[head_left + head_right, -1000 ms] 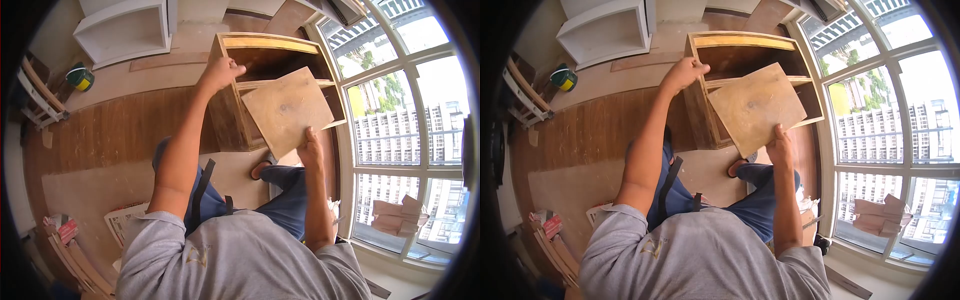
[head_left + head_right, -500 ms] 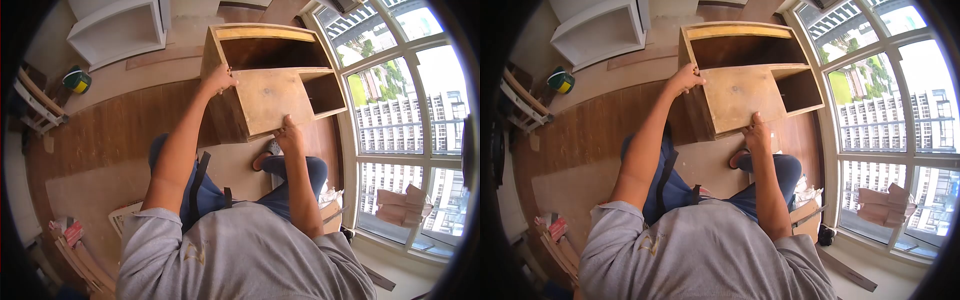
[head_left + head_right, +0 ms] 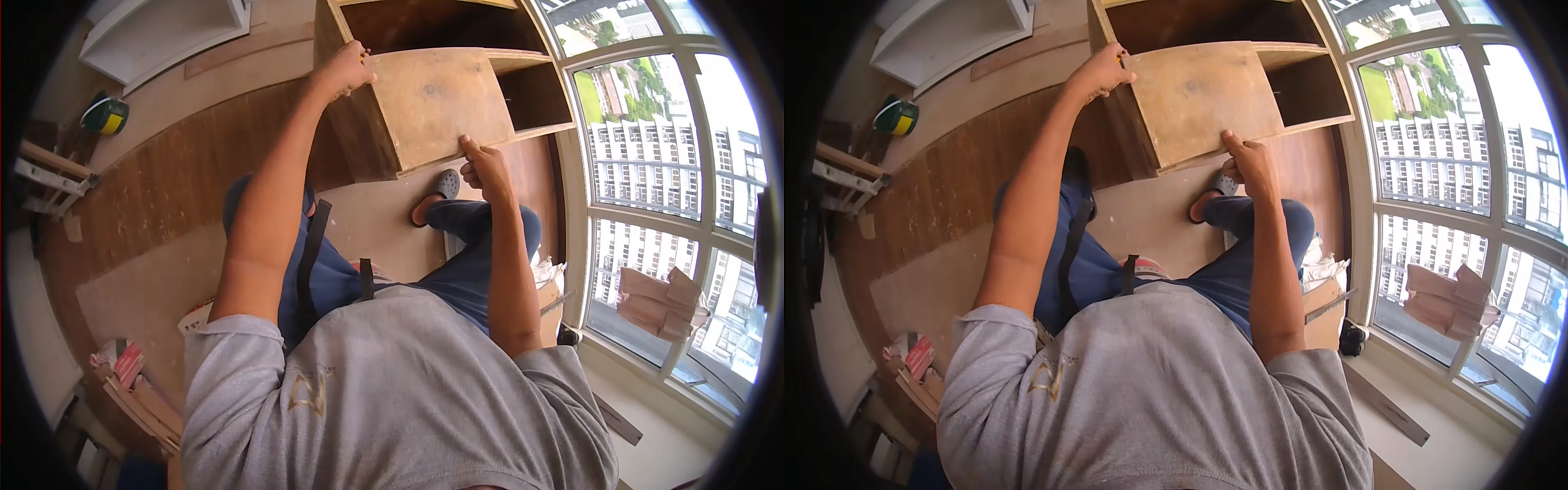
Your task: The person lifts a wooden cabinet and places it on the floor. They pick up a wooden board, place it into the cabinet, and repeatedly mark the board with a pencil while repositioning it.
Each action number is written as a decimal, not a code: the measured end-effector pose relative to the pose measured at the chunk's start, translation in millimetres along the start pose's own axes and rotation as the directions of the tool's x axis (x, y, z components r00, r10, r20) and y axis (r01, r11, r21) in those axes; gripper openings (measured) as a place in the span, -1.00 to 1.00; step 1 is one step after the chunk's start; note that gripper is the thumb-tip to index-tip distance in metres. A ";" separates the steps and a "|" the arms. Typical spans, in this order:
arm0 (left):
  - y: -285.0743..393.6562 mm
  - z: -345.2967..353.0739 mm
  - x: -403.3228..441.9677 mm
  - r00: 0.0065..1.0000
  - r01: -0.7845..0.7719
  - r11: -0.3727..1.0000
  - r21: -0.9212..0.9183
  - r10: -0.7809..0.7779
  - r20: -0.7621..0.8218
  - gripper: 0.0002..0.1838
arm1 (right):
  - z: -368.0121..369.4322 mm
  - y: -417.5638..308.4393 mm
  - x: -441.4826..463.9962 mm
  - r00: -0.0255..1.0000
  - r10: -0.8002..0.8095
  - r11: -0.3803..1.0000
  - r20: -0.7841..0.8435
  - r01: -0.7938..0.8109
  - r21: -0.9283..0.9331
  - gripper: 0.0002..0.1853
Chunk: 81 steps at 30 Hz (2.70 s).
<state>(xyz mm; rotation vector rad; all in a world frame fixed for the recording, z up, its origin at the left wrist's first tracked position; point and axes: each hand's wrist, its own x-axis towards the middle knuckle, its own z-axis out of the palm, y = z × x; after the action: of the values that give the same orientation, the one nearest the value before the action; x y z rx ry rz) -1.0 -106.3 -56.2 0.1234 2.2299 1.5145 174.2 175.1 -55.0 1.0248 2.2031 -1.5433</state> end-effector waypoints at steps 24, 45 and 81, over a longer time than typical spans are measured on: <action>-2.2 7.1 26.9 0.998 -0.051 0.988 -0.149 0.044 -0.046 -0.88 | -91.7 -7.7 106.7 0.842 -0.520 0.677 -0.143 0.304 -0.670 -0.55; 1.7 -3.9 36.0 0.999 0.037 0.999 -0.001 -0.037 0.001 -0.81 | -94.9 2.7 113.3 0.804 -0.586 0.726 -0.102 0.464 -0.508 -0.50; -8.7 -16.2 16.6 0.999 -0.041 0.995 0.087 0.043 -0.020 -0.82 | -98.8 18.3 114.8 0.808 -0.589 0.690 -0.005 0.499 -0.525 -0.42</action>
<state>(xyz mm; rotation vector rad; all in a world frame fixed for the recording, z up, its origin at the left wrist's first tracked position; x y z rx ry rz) -21.0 -118.6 -64.2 0.1816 2.3245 1.4474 121.7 312.8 -94.4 0.3474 3.0024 -0.9452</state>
